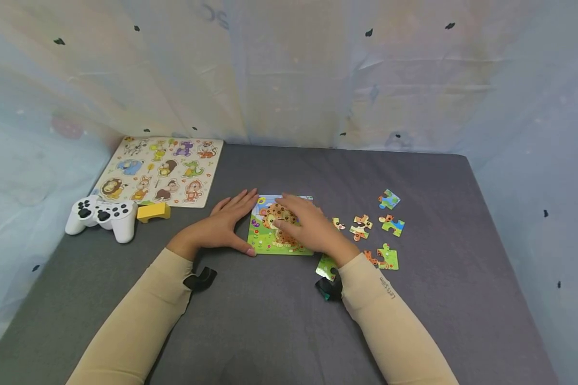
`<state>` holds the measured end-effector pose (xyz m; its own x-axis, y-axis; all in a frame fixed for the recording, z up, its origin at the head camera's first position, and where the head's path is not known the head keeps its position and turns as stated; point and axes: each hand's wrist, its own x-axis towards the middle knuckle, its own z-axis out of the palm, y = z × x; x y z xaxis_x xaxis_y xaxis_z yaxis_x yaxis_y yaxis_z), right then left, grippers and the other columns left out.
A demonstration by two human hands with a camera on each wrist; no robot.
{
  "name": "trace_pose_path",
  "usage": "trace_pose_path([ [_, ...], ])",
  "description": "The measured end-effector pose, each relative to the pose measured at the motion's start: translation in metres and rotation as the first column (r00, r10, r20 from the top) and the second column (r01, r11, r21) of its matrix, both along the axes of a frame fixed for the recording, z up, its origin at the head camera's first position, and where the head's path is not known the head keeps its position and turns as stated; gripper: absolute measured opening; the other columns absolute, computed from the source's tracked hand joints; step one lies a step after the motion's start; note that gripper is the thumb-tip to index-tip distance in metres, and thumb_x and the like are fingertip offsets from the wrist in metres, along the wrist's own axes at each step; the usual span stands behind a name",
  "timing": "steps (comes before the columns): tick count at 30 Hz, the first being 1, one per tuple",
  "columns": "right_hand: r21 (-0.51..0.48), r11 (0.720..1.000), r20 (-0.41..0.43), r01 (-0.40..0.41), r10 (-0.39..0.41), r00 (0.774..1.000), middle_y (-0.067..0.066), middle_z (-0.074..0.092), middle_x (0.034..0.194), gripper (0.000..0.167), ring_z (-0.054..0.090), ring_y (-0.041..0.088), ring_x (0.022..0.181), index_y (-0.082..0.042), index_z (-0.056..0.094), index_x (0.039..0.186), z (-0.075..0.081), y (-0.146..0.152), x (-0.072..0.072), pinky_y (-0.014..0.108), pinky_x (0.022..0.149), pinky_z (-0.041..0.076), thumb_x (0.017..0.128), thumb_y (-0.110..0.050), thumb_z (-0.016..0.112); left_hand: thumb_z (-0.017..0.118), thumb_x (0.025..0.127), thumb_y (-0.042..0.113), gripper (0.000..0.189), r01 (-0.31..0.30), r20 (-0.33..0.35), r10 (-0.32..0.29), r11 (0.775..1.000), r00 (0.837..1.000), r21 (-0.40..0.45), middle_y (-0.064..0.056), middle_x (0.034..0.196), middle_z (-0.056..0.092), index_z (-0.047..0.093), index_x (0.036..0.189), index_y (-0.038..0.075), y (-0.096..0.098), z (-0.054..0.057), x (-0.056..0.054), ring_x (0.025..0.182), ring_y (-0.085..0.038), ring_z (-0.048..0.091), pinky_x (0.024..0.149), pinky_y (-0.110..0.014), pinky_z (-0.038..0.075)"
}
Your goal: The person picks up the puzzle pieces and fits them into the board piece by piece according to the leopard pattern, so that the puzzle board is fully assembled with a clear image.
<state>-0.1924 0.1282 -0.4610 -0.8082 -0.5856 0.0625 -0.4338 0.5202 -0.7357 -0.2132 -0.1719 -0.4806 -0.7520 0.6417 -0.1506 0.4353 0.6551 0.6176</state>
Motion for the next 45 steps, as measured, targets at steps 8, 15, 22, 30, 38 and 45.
trace_pose_path([
  [8, -0.231, 0.966, 0.125, 0.113, -0.085, 0.988, 0.015, 0.048, 0.163, 0.057, 0.052, 0.038, 0.143, -0.009, 0.046, 0.166, 0.009, 0.027, -0.003, 0.059, 0.110, 0.047, 0.115, -0.029, 0.062, 0.095, 0.077, 0.062, 0.142, -0.003, -0.004, 0.003, 1.000, 1.000, -0.020, -0.002, 0.182, -0.002, 0.008, 0.177, 0.012, 0.004, 0.005, 0.002, 0.165, -0.021, -0.007, 0.127, -0.054, -0.006],
  [15, -0.298, 0.939, 0.204, 0.172, -0.113, 0.972, 0.019, 0.052, 0.159, 0.056, 0.056, 0.034, 0.140, -0.012, 0.041, 0.168, 0.014, 0.059, 0.002, 0.060, 0.105, 0.048, 0.118, -0.032, 0.054, 0.095, 0.078, 0.063, 0.142, -0.001, -0.003, 0.001, 1.000, 1.000, -0.026, -0.003, 0.182, -0.003, 0.007, 0.177, 0.012, 0.005, 0.003, 0.002, 0.165, -0.021, -0.008, 0.127, -0.054, -0.006],
  [22, -0.437, 0.871, 0.252, 0.224, -0.121, 0.960, 0.023, 0.050, 0.160, 0.060, 0.053, 0.041, 0.140, -0.010, 0.039, 0.169, 0.012, 0.100, 0.006, 0.049, 0.111, 0.045, 0.121, -0.045, 0.032, 0.093, 0.077, 0.066, 0.142, -0.004, 0.006, 0.004, 0.999, 1.000, -0.038, 0.001, 0.182, -0.005, 0.007, 0.177, 0.015, 0.005, 0.002, 0.002, 0.165, -0.019, -0.010, 0.127, -0.052, -0.008],
  [30, -0.682, 0.649, 0.319, 0.337, -0.151, 0.936, 0.028, 0.051, 0.158, 0.077, 0.049, 0.044, 0.139, -0.008, 0.046, 0.166, 0.003, 0.148, 0.005, 0.040, 0.105, 0.046, 0.115, -0.064, 0.028, 0.091, 0.075, 0.073, 0.145, -0.003, -0.002, 0.003, 0.999, 1.000, -0.033, 0.005, 0.182, -0.007, 0.004, 0.177, 0.018, 0.001, -0.004, -0.002, 0.164, -0.014, -0.012, 0.127, -0.052, -0.008],
  [38, -0.754, 0.510, 0.341, 0.413, -0.233, 0.911, 0.024, 0.057, 0.153, 0.082, 0.055, 0.037, 0.136, -0.005, 0.046, 0.164, -0.003, 0.182, 0.001, 0.046, 0.106, 0.042, 0.113, -0.067, 0.034, 0.090, 0.074, 0.075, 0.146, 0.001, -0.001, -0.001, 0.999, 1.000, -0.039, 0.005, 0.182, -0.008, 0.004, 0.177, 0.017, 0.000, -0.005, -0.003, 0.164, -0.014, -0.013, 0.127, -0.052, -0.009],
  [45, -0.750, 0.443, 0.357, 0.492, -0.355, 0.864, 0.019, 0.061, 0.149, 0.076, 0.052, 0.033, 0.135, -0.011, 0.051, 0.162, -0.007, 0.200, 0.002, 0.047, 0.108, 0.035, 0.112, -0.067, 0.042, 0.091, 0.076, 0.072, 0.144, 0.003, -0.005, -0.003, 0.999, 1.000, -0.033, 0.002, 0.182, -0.006, 0.005, 0.177, 0.015, 0.000, -0.002, -0.001, 0.164, -0.017, -0.012, 0.127, -0.053, -0.008],
])
